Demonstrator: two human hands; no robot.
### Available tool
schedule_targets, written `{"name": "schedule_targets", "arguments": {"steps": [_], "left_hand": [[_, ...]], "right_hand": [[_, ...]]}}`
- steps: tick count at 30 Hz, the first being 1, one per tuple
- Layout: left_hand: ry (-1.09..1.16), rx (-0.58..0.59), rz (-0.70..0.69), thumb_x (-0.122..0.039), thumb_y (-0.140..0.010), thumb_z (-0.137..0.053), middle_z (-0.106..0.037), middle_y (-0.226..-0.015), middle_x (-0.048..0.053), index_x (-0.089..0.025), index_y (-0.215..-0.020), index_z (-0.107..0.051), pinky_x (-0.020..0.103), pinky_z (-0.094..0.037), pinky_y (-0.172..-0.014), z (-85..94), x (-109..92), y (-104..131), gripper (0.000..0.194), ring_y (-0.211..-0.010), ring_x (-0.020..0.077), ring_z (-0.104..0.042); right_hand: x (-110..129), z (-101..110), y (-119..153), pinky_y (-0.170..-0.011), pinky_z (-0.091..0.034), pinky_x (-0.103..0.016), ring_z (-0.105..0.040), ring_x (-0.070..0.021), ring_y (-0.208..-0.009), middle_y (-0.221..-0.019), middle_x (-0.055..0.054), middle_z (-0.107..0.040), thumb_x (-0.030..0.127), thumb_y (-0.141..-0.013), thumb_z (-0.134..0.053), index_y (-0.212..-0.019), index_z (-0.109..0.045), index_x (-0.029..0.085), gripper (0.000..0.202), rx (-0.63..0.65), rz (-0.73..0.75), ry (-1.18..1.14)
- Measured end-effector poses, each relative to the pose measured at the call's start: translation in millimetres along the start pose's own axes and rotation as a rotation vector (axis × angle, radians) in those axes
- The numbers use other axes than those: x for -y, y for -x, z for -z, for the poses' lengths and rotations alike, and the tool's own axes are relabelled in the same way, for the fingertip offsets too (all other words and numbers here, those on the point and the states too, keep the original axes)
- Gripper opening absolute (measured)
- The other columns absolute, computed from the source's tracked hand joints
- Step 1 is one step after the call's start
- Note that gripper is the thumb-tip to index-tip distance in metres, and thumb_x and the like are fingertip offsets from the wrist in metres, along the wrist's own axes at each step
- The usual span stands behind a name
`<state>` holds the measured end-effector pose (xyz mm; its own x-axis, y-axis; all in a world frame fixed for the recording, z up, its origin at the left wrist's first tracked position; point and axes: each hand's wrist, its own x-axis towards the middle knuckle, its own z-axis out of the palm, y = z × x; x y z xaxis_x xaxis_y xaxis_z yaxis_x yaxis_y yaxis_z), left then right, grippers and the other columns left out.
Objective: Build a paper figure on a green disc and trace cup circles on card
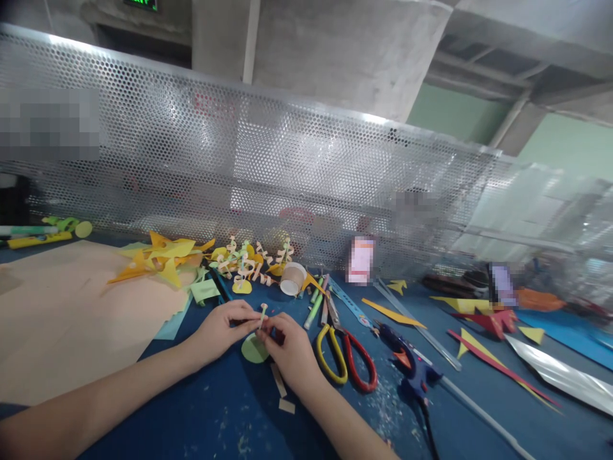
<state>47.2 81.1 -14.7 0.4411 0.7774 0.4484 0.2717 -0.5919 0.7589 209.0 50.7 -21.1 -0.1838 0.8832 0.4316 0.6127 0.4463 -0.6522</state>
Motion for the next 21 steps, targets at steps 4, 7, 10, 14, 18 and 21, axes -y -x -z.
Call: {"name": "schedule_targets", "arguments": {"steps": [4,7,10,14,18,21], "left_hand": [[-0.037,-0.017,0.022,-0.027,-0.078,-0.055,-0.064,-0.079,0.005,-0.02,-0.087,-0.071,0.025,-0.045,-0.067,-0.8,0.0,-1.5,0.02,-0.075,0.0178,-0.06],[-0.048,-0.016,0.028,-0.026,-0.077,-0.056,-0.064,-0.078,0.005,-0.018,-0.086,-0.071,0.025,-0.045,-0.066,-0.8,-0.4,-2.0,0.02,-0.075,0.0183,-0.06],[-0.059,-0.011,0.03,-0.026,-0.077,-0.056,-0.064,-0.078,0.005,-0.019,-0.086,-0.071,0.025,-0.044,-0.066,-0.8,0.3,-1.9,0.019,-0.074,0.0178,-0.06],[-0.069,-0.006,0.031,-0.026,-0.077,-0.056,-0.064,-0.079,0.004,-0.019,-0.087,-0.071,0.024,-0.045,-0.067,-0.8,1.5,-1.2,0.019,-0.075,0.0173,-0.06],[-0.074,-0.002,0.027,-0.026,-0.077,-0.056,-0.064,-0.079,0.003,-0.021,-0.089,-0.071,0.024,-0.045,-0.067,-0.5,1.4,-0.8,0.019,-0.075,0.0168,-0.06],[-0.07,0.004,0.021,-0.025,-0.077,-0.056,-0.064,-0.078,0.003,-0.02,-0.087,-0.071,0.023,-0.045,-0.068,-0.7,1.4,-0.7,0.019,-0.076,0.0163,-0.06]], "right_hand": [[-0.6,0.1,0.2,-0.054,-0.039,-0.024,-0.047,-0.0136,-0.056,-0.067,0.0,-0.051,0.026,-0.079,-0.051,-0.069,-0.059,0.019,0.015,0.002,-0.002,0.0],[1.1,1.1,0.3,-0.057,-0.04,-0.025,-0.049,-0.0149,-0.06,-0.071,-0.002,-0.055,0.025,-0.08,-0.051,-0.072,-0.062,0.019,0.015,0.013,0.005,-0.001],[2.2,1.4,0.5,-0.059,-0.041,-0.026,-0.051,-0.0157,-0.062,-0.071,-0.003,-0.056,0.025,-0.08,-0.051,-0.072,-0.063,0.018,0.016,0.018,0.007,0.0],[0.9,0.6,1.1,-0.057,-0.04,-0.025,-0.05,-0.0153,-0.06,-0.07,-0.002,-0.055,0.024,-0.08,-0.051,-0.072,-0.063,0.019,0.016,0.011,0.003,0.003],[-0.7,0.1,1.4,-0.056,-0.04,-0.025,-0.05,-0.0154,-0.06,-0.069,-0.002,-0.054,0.024,-0.08,-0.051,-0.069,-0.06,0.018,0.016,-0.001,-0.004,0.006],[0.0,0.4,1.5,-0.056,-0.04,-0.025,-0.051,-0.0157,-0.06,-0.067,-0.001,-0.053,0.025,-0.079,-0.051,-0.068,-0.059,0.018,0.015,-0.002,-0.011,0.007]]}}
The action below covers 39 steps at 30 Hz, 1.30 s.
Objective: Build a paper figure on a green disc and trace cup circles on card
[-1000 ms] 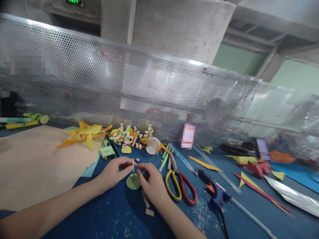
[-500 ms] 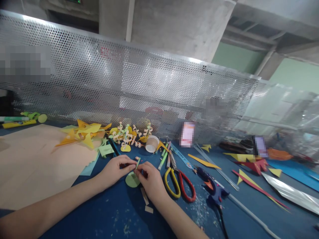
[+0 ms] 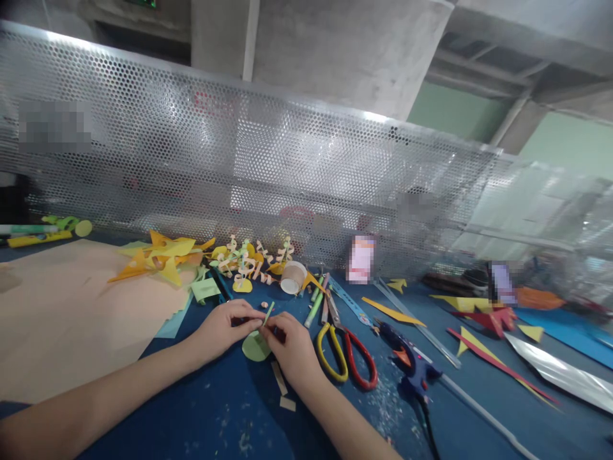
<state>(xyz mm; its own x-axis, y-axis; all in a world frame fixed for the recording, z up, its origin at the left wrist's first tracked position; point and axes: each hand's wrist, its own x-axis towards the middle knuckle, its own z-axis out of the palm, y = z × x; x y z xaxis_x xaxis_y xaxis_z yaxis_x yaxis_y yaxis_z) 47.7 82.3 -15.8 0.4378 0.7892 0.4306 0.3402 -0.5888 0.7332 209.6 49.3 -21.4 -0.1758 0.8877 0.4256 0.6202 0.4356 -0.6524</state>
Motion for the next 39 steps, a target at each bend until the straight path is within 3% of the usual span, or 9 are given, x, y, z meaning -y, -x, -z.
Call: {"name": "schedule_targets", "arguments": {"steps": [14,23,28,33,36,39], "left_hand": [[0.009,0.036,0.009,-0.027,-0.079,-0.054,-0.065,-0.082,0.004,-0.018,-0.088,-0.07,0.023,-0.044,-0.072,2.1,-3.4,-0.7,0.021,-0.08,0.0168,-0.059],[0.069,0.008,0.048,-0.035,-0.085,-0.043,-0.063,-0.077,0.005,-0.018,-0.079,-0.069,0.025,-0.043,-0.067,1.8,-7.7,-0.1,0.032,-0.077,0.0184,-0.056],[0.172,-0.051,0.134,-0.04,-0.087,-0.033,-0.057,-0.07,0.004,-0.015,-0.08,-0.067,0.024,-0.044,-0.059,1.3,-9.1,1.3,0.043,-0.067,0.0167,-0.055],[0.251,-0.127,0.205,-0.04,-0.087,-0.027,-0.052,-0.067,0.001,-0.015,-0.084,-0.06,0.023,-0.044,-0.055,0.6,-10.1,1.5,0.042,-0.061,0.0143,-0.053],[0.254,-0.158,0.249,-0.041,-0.087,-0.021,-0.047,-0.062,-0.001,-0.017,-0.079,-0.052,0.022,-0.044,-0.047,9.2,-12.1,-7.1,0.04,-0.054,0.0133,-0.054],[0.207,-0.121,0.27,-0.04,-0.084,-0.027,-0.045,-0.06,-0.004,-0.019,-0.076,-0.047,0.021,-0.044,-0.045,35.3,-15.5,-18.3,0.031,-0.049,0.0126,-0.056]], "right_hand": [[0.8,0.1,-0.3,-0.055,-0.039,-0.026,-0.049,-0.0156,-0.058,-0.069,-0.002,-0.053,0.029,-0.078,-0.053,-0.073,-0.061,0.018,0.015,0.006,-0.011,-0.01],[4.3,4.2,3.0,-0.067,-0.04,-0.027,-0.053,-0.0172,-0.07,-0.07,-0.002,-0.053,0.026,-0.085,-0.036,-0.066,-0.055,0.019,0.028,-0.021,-0.014,-0.113],[0.9,5.0,4.4,-0.063,-0.038,-0.026,-0.051,-0.0168,-0.068,-0.07,-0.001,-0.052,0.023,-0.083,-0.033,-0.072,-0.056,0.019,0.026,-0.075,-0.059,-0.163],[3.3,5.3,4.6,-0.06,-0.035,-0.025,-0.043,-0.0153,-0.065,-0.066,0.003,-0.043,0.031,-0.087,-0.033,-0.069,-0.044,0.021,0.023,-0.201,-0.1,-0.188],[6.9,5.3,5.1,-0.055,-0.032,-0.024,-0.036,-0.0142,-0.059,-0.063,0.005,-0.035,0.036,-0.087,-0.035,-0.07,-0.04,0.022,0.023,-0.261,-0.113,-0.192],[8.4,5.5,5.8,-0.055,-0.032,-0.024,-0.036,-0.0141,-0.059,-0.063,0.005,-0.034,0.038,-0.087,-0.036,-0.07,-0.04,0.022,0.024,-0.282,-0.107,-0.195]]}}
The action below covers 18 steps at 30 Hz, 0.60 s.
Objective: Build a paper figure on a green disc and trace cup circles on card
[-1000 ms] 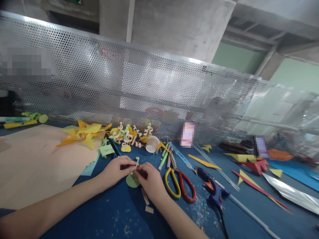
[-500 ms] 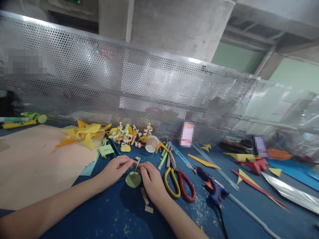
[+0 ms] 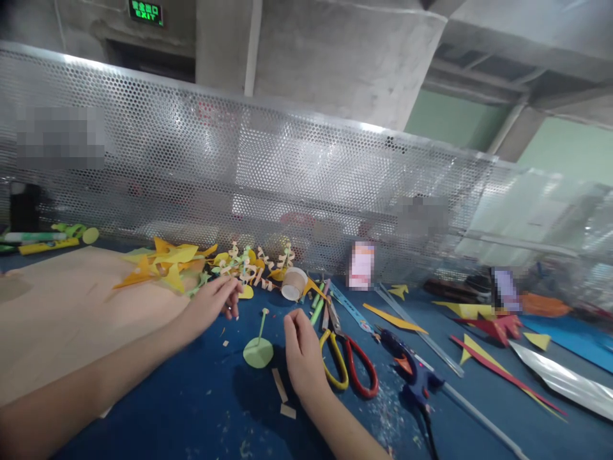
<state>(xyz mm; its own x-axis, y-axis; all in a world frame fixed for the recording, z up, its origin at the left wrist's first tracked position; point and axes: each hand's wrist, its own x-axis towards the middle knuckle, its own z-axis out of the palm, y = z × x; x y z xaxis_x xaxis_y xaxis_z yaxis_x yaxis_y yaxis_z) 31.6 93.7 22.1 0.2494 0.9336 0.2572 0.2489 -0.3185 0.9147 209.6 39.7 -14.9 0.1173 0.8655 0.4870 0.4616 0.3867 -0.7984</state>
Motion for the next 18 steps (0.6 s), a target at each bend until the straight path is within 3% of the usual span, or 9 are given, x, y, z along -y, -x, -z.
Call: {"name": "schedule_targets", "arguments": {"steps": [3,7,10,12,14,18], "left_hand": [[-0.116,0.112,0.016,-0.04,-0.077,-0.045,-0.05,-0.055,-0.004,-0.018,-0.074,-0.052,0.022,-0.044,-0.045,42.0,-12.3,-2.6,0.023,-0.049,0.014,-0.057],[-0.333,0.258,0.06,-0.037,-0.067,-0.06,-0.062,-0.06,0.001,-0.018,-0.072,-0.065,0.026,-0.046,-0.058,106.7,-22.8,18.2,0.02,-0.061,0.0189,-0.06],[-0.708,0.384,0.153,-0.038,-0.065,-0.062,-0.066,-0.097,0.007,-0.021,-0.096,-0.065,0.032,-0.045,-0.078,140.2,-24.2,39.4,0.036,-0.091,0.0254,-0.059],[-0.884,0.419,0.185,-0.039,-0.058,-0.067,-0.056,-0.12,0.012,-0.02,-0.114,-0.057,0.038,-0.038,-0.09,152.3,-20.4,49.2,0.06,-0.11,0.0305,-0.049],[-1.0,0.474,0.178,-0.04,-0.052,-0.071,-0.047,-0.129,0.015,-0.017,-0.123,-0.049,0.041,-0.031,-0.097,158.1,-14.0,54.3,0.078,-0.12,0.0333,-0.039],[-1.064,0.548,0.175,-0.043,-0.05,-0.072,-0.04,-0.135,0.015,-0.017,-0.126,-0.046,0.043,-0.026,-0.1,160.5,-4.5,55.5,0.084,-0.125,0.0346,-0.03]], "right_hand": [[0.6,2.0,0.3,-0.054,-0.032,-0.024,-0.036,-0.0142,-0.058,-0.062,0.005,-0.035,0.039,-0.087,-0.036,-0.07,-0.04,0.022,0.025,-0.026,-0.002,-0.015],[9.1,8.7,-1.7,-0.054,-0.033,-0.025,-0.037,-0.0139,-0.059,-0.064,0.004,-0.038,0.04,-0.087,-0.038,-0.072,-0.041,0.022,0.024,-0.089,-0.015,-0.077],[24.5,14.1,-5.2,-0.048,-0.03,-0.023,-0.035,-0.0125,-0.054,-0.062,0.004,-0.037,0.043,-0.086,-0.04,-0.071,-0.042,0.022,0.026,-0.146,-0.058,-0.254],[36.3,16.1,-6.7,-0.043,-0.027,-0.022,-0.031,-0.0113,-0.05,-0.059,0.005,-0.035,0.045,-0.084,-0.043,-0.069,-0.042,0.022,0.027,-0.144,-0.083,-0.387],[47.0,16.2,-5.5,-0.041,-0.026,-0.021,-0.03,-0.0104,-0.048,-0.058,0.005,-0.036,0.044,-0.083,-0.045,-0.068,-0.043,0.022,0.028,-0.127,-0.073,-0.452],[60.0,11.3,6.5,-0.041,-0.027,-0.02,-0.03,-0.0099,-0.047,-0.057,0.005,-0.037,0.043,-0.085,-0.044,-0.068,-0.043,0.021,0.028,-0.047,-0.027,-0.436]]}}
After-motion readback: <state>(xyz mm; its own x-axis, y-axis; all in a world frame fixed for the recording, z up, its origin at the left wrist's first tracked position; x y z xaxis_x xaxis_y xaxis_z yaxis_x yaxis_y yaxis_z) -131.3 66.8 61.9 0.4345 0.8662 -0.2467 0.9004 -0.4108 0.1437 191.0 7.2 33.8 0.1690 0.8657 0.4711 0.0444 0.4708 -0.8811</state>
